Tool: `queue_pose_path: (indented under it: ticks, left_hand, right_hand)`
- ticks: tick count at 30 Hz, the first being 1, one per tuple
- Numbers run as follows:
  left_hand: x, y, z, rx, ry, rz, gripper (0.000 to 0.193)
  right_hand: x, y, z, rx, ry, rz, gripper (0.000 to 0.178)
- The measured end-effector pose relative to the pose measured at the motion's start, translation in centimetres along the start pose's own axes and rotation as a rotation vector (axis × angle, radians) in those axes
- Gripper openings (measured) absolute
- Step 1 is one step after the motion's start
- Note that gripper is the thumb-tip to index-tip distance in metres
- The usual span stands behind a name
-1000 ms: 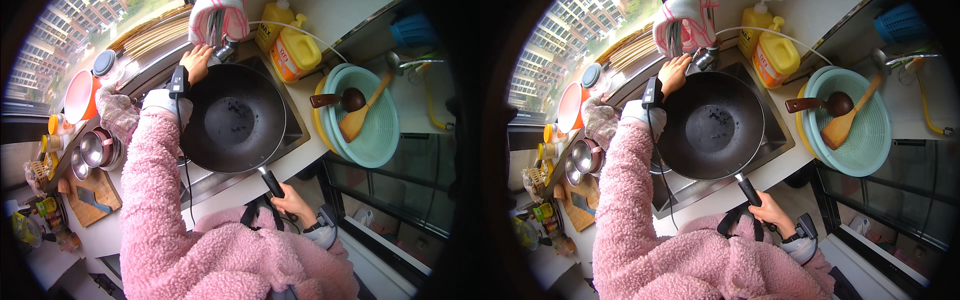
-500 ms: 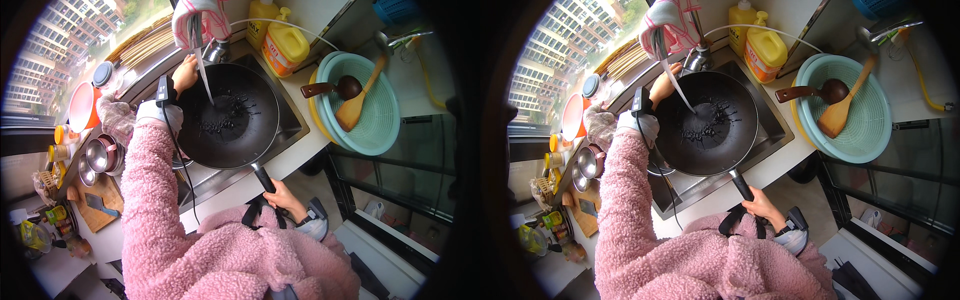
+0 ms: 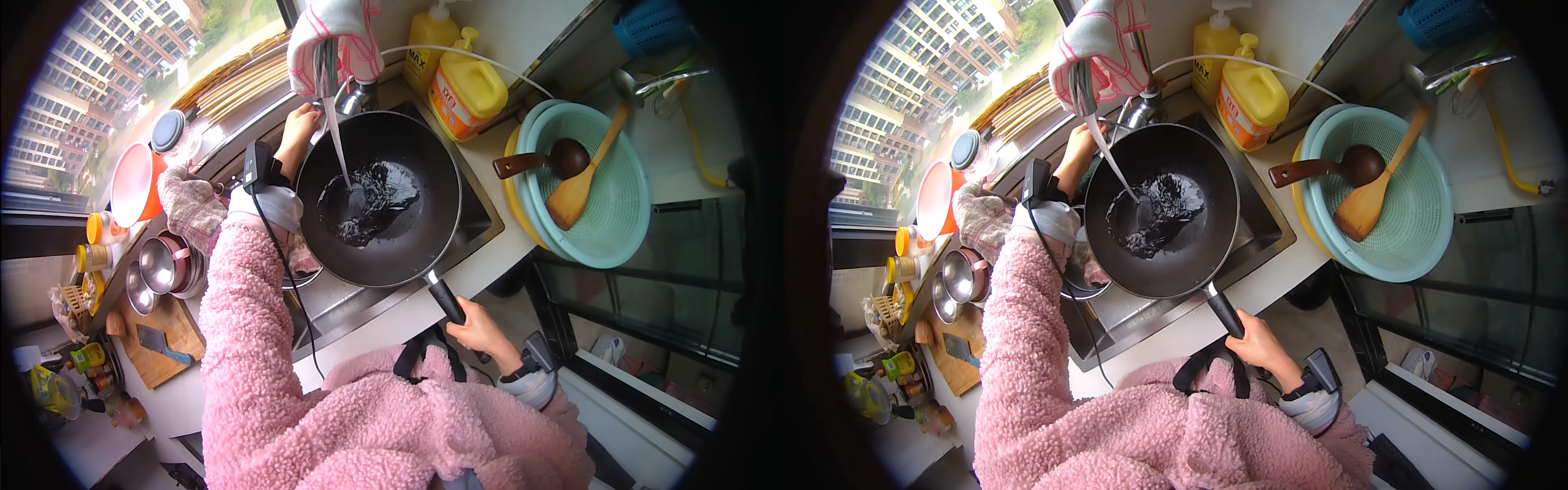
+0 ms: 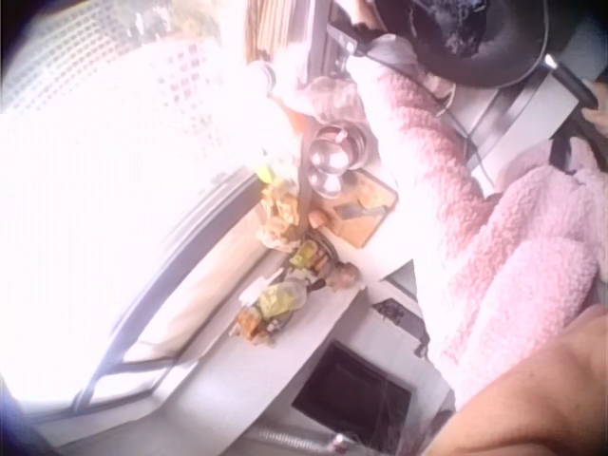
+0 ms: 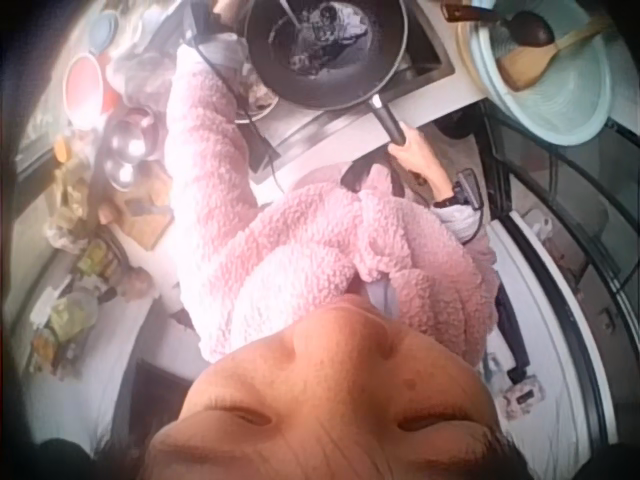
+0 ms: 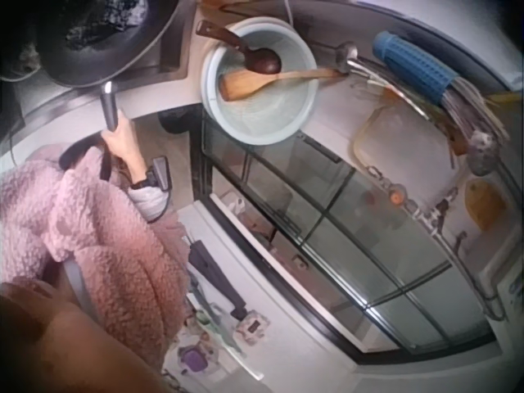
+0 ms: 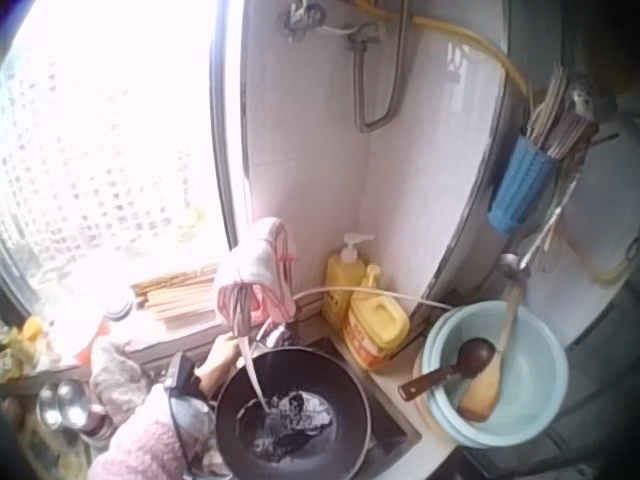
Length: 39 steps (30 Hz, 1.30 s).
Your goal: The person slices raw meat on a wooden cutting board using a knife, then transfers the pieces into a pot of boiling water on the stove. They stir the pot with chopsticks, rinse the knife and a wok at the sink, and place the wok on the burner.
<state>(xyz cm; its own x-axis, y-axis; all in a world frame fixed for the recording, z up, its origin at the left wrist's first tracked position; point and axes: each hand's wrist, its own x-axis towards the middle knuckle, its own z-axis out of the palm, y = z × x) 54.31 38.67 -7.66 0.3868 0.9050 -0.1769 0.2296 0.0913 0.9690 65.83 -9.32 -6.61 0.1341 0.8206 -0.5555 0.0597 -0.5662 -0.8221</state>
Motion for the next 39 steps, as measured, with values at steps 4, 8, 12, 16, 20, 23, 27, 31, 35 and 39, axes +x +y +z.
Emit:
queue_pose_path:
  ticks: [4, 8, 12, 16, 20, 23, 27, 31, 35, 39]
  left_hand:
    - [-0.4, 0.5, 1.1, -0.299, 0.151, -0.086, 0.009]
    - [-0.4, 0.3, 1.5, -0.266, 0.151, -0.038, 0.011]
    - [-0.4, 0.2, 1.3, -0.284, 0.105, -0.106, 0.045]
    - [-1.0, 0.7, 2.0, -0.356, 0.181, -0.050, 0.035]
    - [-1.5, 1.8, 2.7, -0.377, 0.211, -0.006, 0.011]
    - [-1.0, 2.4, 2.5, -0.337, 0.081, -0.086, 0.040]
    - [0.0, 2.0, 2.0, -0.243, 0.035, -0.122, 0.055]
    - [-1.5, 1.2, 1.7, -0.101, 0.053, -0.031, 0.057]
    - [-8.1, 1.6, 1.3, -0.044, 0.089, 0.088, 0.049]
    - [-17.7, 4.2, 0.0, -0.048, -0.046, 0.212, 0.040]
  right_hand:
    - [0.0, -0.8, -2.1, 0.404, -0.294, 0.126, 0.017]
    - [0.8, 1.6, -1.0, 0.554, -0.417, 0.279, 0.015]
    - [1.3, 4.4, 0.7, 0.551, -0.468, 0.136, 0.013]
    - [2.0, 5.8, 1.7, 0.479, -0.445, 0.073, 0.016]
    - [2.9, 6.1, 2.1, 0.460, -0.377, 0.021, 0.034]
    - [3.3, 6.5, 2.0, 0.458, -0.298, -0.006, 0.036]
    - [2.8, 6.6, 1.8, 0.420, -0.144, -0.052, 0.033]
    - [0.7, 5.6, 1.4, 0.267, 0.030, -0.031, 0.026]
    - [-2.7, 4.5, -0.2, 0.285, -0.077, 0.047, 0.031]
    - [-3.9, 4.9, -0.4, 0.461, -0.295, 0.088, 0.022]
